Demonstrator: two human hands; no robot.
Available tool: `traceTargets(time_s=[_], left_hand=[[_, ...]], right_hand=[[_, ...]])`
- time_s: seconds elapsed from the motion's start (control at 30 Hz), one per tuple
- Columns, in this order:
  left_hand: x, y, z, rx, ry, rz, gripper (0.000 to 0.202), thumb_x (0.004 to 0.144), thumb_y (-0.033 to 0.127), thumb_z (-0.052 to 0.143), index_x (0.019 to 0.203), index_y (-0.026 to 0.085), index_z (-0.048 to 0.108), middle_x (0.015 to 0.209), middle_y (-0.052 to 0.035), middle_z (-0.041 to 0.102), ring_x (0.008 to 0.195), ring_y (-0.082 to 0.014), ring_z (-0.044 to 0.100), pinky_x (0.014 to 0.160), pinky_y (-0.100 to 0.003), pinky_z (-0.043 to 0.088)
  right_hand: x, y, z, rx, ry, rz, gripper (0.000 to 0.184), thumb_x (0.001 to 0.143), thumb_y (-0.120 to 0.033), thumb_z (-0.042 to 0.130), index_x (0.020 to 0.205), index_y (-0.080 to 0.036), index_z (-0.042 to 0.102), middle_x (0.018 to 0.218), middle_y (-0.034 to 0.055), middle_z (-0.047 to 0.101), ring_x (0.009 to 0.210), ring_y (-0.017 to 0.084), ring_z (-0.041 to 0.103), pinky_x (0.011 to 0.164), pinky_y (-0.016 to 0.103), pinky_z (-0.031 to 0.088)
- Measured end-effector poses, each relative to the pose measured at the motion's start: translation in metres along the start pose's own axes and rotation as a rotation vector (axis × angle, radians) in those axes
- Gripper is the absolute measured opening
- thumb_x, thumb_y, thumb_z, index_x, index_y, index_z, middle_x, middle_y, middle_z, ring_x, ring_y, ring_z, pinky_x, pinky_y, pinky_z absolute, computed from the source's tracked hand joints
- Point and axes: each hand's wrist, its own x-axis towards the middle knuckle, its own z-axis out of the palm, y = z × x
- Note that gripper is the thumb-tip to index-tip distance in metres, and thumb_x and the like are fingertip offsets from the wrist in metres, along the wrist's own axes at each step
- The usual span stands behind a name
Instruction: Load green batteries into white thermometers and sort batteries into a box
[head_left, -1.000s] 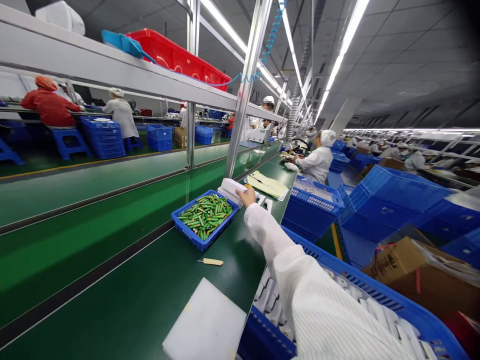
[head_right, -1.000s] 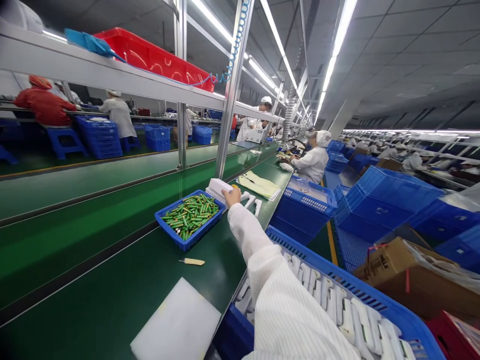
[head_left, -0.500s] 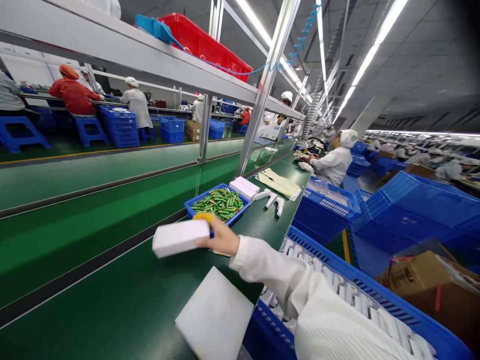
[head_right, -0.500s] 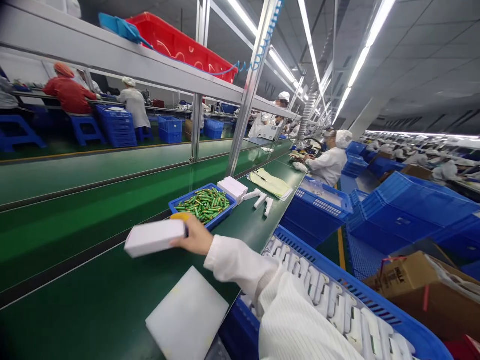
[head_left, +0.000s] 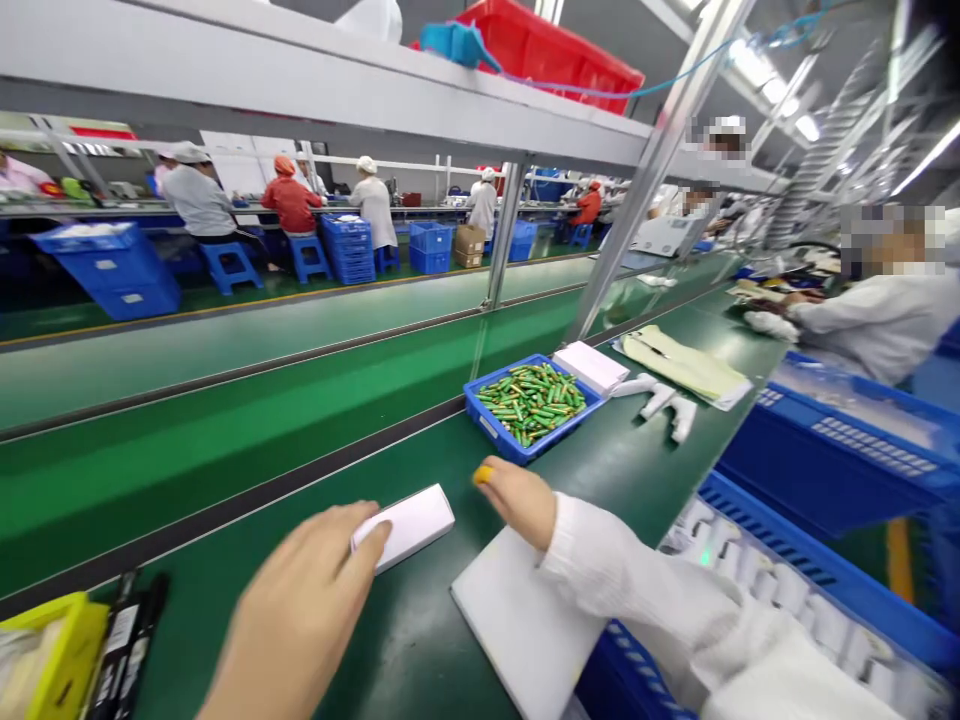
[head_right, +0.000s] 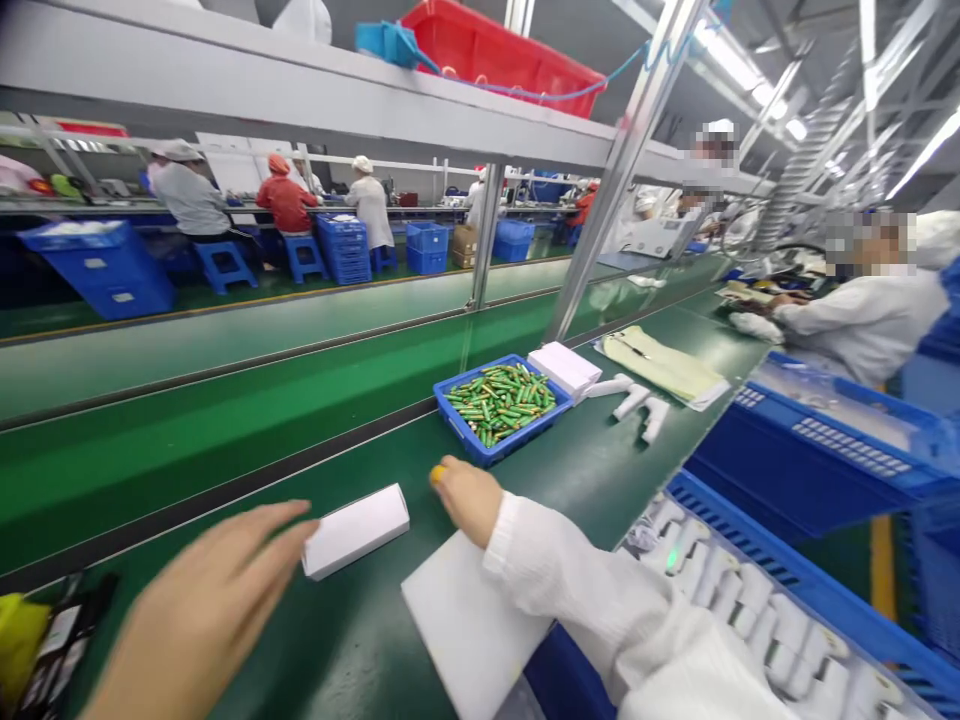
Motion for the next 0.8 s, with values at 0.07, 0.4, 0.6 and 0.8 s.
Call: traceTargets(time_s=[0.07, 0.4, 0.6, 0.8], left_hand=[[0.006, 0.000, 0.028, 0.089, -0.153, 0.049, 0.038, 0.085, 0.001, 0.036, 0.103, 0.016, 0.066, 0.108, -0.0113, 0.069, 0.098, -0.0228, 0.065, 0.087, -0.037, 0.052], [0.020, 0.013, 0.052, 0.035, -0.689, -0.224, 0.036, 0.087, 0.021, 0.054, 0.122, 0.013, 0.056, 0.117, -0.0143, 0.062, 0.099, -0.0255, 0.063, 0.084, -0.038, 0.054], [0.015, 0.055, 0.029, 0.204, -0.825, -0.662, 0.040, 0.094, 0.031, 0.040, 0.117, 0.004, 0.059, 0.103, -0.0217, 0.063, 0.085, -0.0272, 0.067, 0.061, -0.030, 0.055], [0.006, 0.033, 0.006, 0.068, -0.772, -0.519, 0.032, 0.094, 0.024, 0.040, 0.118, 0.018, 0.061, 0.109, -0.0116, 0.068, 0.092, -0.0265, 0.067, 0.073, -0.037, 0.056]], right_hand=[[-0.010, 0.014, -0.002, -0.243, -0.015, 0.250, 0.025, 0.093, -0.013, 0.038, 0.096, -0.011, 0.063, 0.099, 0.0151, 0.063, 0.093, 0.026, 0.063, 0.077, 0.036, 0.050], [-0.009, 0.060, 0.022, -0.272, -0.048, 0.322, 0.014, 0.091, -0.016, 0.049, 0.098, -0.012, 0.061, 0.108, 0.0153, 0.063, 0.104, 0.024, 0.059, 0.078, 0.028, 0.046], [-0.018, 0.068, 0.016, -0.233, -0.027, 0.262, 0.018, 0.094, -0.019, 0.041, 0.095, -0.011, 0.057, 0.095, 0.0168, 0.067, 0.085, 0.024, 0.064, 0.069, 0.030, 0.043], [-0.020, 0.030, 0.006, 0.142, 0.014, -0.073, 0.020, 0.092, -0.028, 0.036, 0.084, -0.018, 0.051, 0.084, 0.0110, 0.066, 0.074, 0.021, 0.061, 0.066, 0.031, 0.043]])
